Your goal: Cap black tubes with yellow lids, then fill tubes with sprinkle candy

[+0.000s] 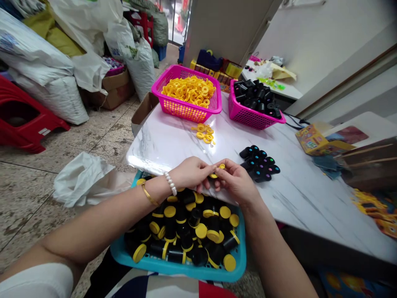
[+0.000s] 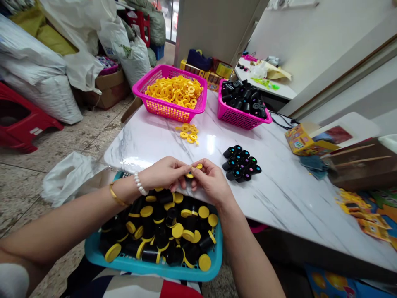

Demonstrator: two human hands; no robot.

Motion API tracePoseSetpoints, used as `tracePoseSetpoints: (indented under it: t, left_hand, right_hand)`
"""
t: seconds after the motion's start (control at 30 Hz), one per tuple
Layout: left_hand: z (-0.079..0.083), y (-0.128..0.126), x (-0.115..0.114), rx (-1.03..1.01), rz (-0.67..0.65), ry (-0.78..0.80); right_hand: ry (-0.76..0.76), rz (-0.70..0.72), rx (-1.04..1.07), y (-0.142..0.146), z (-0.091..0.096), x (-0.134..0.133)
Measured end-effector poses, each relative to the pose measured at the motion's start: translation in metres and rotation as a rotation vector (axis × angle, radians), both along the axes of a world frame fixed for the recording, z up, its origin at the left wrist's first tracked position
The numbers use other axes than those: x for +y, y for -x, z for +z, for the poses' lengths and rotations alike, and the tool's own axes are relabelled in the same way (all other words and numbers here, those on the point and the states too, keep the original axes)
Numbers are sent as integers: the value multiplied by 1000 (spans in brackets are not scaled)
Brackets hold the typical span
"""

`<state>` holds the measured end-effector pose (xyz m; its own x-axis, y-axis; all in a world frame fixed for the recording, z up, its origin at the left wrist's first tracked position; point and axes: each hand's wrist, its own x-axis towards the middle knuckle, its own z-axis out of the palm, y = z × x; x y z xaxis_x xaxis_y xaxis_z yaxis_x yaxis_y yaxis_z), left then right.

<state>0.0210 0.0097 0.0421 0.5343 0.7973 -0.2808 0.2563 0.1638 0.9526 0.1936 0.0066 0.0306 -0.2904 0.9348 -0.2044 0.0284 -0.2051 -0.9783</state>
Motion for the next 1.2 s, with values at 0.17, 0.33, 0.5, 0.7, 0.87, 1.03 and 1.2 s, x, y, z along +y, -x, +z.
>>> tracePoseSetpoints:
  t: [0.17, 0.33, 0.5, 0.7, 0.87, 1.03, 1.2]
  left_hand:
    - [-8, -11, -1, -172, 137, 175]
    - [-9, -13, -7, -183, 189, 266]
    - [-11, -14, -3, -171, 204, 248]
    - [-11, -14, -2, -96, 200, 285]
    - [-7, -11, 1, -93, 200, 280]
    - [-7, -8, -5, -151, 190, 253]
    - [-7, 2, -10, -219, 140, 192]
  right_hand:
    - [-68, -46, -40, 1, -4, -3]
    - [44, -61, 117, -6, -4, -4]
    - [212, 66, 256, -20, 3, 13]
    - [310, 305, 34, -17, 12, 22]
    - [293, 345, -16, -8, 17, 25]
    - [157, 253, -98, -5, 18, 9]
    - [-22, 155, -141, -10, 9, -48]
